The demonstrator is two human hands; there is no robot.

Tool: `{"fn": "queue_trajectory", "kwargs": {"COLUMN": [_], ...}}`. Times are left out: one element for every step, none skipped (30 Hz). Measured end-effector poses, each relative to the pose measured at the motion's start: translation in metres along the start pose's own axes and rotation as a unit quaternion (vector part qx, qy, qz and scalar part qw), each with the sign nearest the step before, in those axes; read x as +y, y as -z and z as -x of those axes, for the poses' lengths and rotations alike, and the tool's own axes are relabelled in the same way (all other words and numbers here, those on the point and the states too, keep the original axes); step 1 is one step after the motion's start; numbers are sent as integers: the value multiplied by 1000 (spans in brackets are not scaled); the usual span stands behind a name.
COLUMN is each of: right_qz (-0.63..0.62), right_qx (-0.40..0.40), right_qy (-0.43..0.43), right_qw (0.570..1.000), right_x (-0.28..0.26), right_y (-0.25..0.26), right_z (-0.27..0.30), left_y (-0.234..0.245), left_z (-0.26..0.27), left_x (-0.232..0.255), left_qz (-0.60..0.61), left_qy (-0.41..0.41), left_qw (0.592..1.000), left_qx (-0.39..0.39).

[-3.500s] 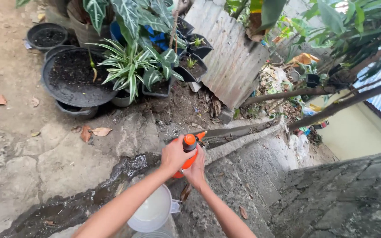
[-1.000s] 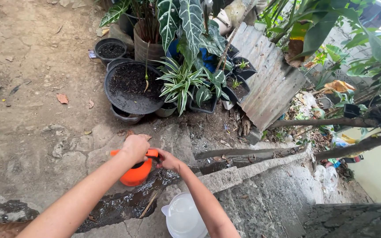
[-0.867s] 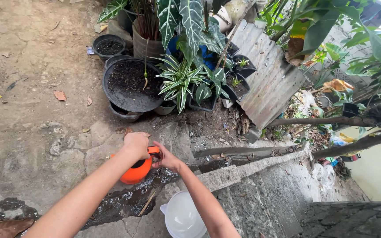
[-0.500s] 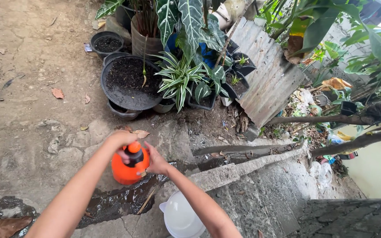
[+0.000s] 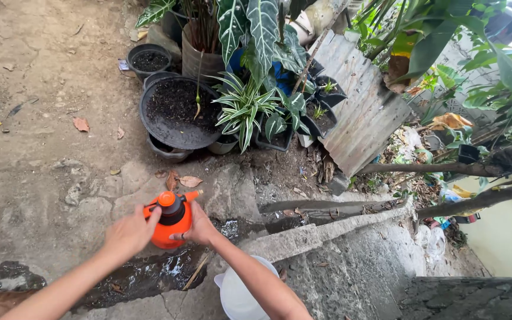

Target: Filling a garden sprayer with water using a pitcher and refilling the pitcher from a large bottle

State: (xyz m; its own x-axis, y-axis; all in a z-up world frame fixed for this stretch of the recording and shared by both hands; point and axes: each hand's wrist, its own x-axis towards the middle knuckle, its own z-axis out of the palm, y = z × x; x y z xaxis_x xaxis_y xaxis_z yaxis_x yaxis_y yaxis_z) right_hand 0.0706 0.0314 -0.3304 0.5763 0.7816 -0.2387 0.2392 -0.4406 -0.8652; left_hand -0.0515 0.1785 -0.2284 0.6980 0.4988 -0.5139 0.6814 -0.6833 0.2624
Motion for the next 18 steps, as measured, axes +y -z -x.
{"fn": "queue_trajectory", "kwargs": {"right_qz": [-1,-5,-9,-10,-17,-23,-22,-29,-38,-38,-52,-65,-64,-71,-81,-82,-6,70], "right_qx": [0,28,56,56,71,85,85,76,66,65,60,55,54,27,2,2,30,58], "right_qy": [-1,52,105,104,139,174,176,175,172,172,166,159,160,188,214,214,182,149], "right_qw": [1000,998,993,993,988,981,981,981,982,982,983,984,984,979,973,973,983,985], "right_x": [14,28,43,45,46,46,57,67,79,77,75,74,80,87,93,74,55,37], "right_y": [-4,-8,-12,-14,-14,-14,-15,-17,-20,-17,-14,-11,-8,-4,-2,-4,-2,0], "right_z": [-5,-10,-14,-11,-10,-9,-14,-19,-22,-21,-20,-20,-22,-25,-26,-16,-8,0], "left_y": [-3,-6,-9,-22,-33,-44,-64,-84,-105,-108,-111,-114,-96,-79,-61,-62,-62,-62], "left_z": [9,19,28,25,20,16,1,-15,-29,-30,-32,-34,-23,-12,0,-5,-13,-21], "left_x": [7,15,22,22,23,24,23,22,20,29,38,47,57,68,77,74,73,73], "left_qz": [-1,-29,-58,-59,-73,-86,-86,-139,-188,-188,-351,-501,-501,-571,-636,-636,-579,-518], "left_qy": [0,7,15,15,-36,-88,-88,-219,-344,-344,-371,-384,-383,-407,-428,-428,-428,-425], "left_qw": [1000,999,995,995,993,988,989,965,919,919,854,761,762,702,633,633,682,728], "left_qx": [-1,-40,-78,-79,-85,-90,-88,-20,47,47,98,146,147,129,108,107,129,149]}}
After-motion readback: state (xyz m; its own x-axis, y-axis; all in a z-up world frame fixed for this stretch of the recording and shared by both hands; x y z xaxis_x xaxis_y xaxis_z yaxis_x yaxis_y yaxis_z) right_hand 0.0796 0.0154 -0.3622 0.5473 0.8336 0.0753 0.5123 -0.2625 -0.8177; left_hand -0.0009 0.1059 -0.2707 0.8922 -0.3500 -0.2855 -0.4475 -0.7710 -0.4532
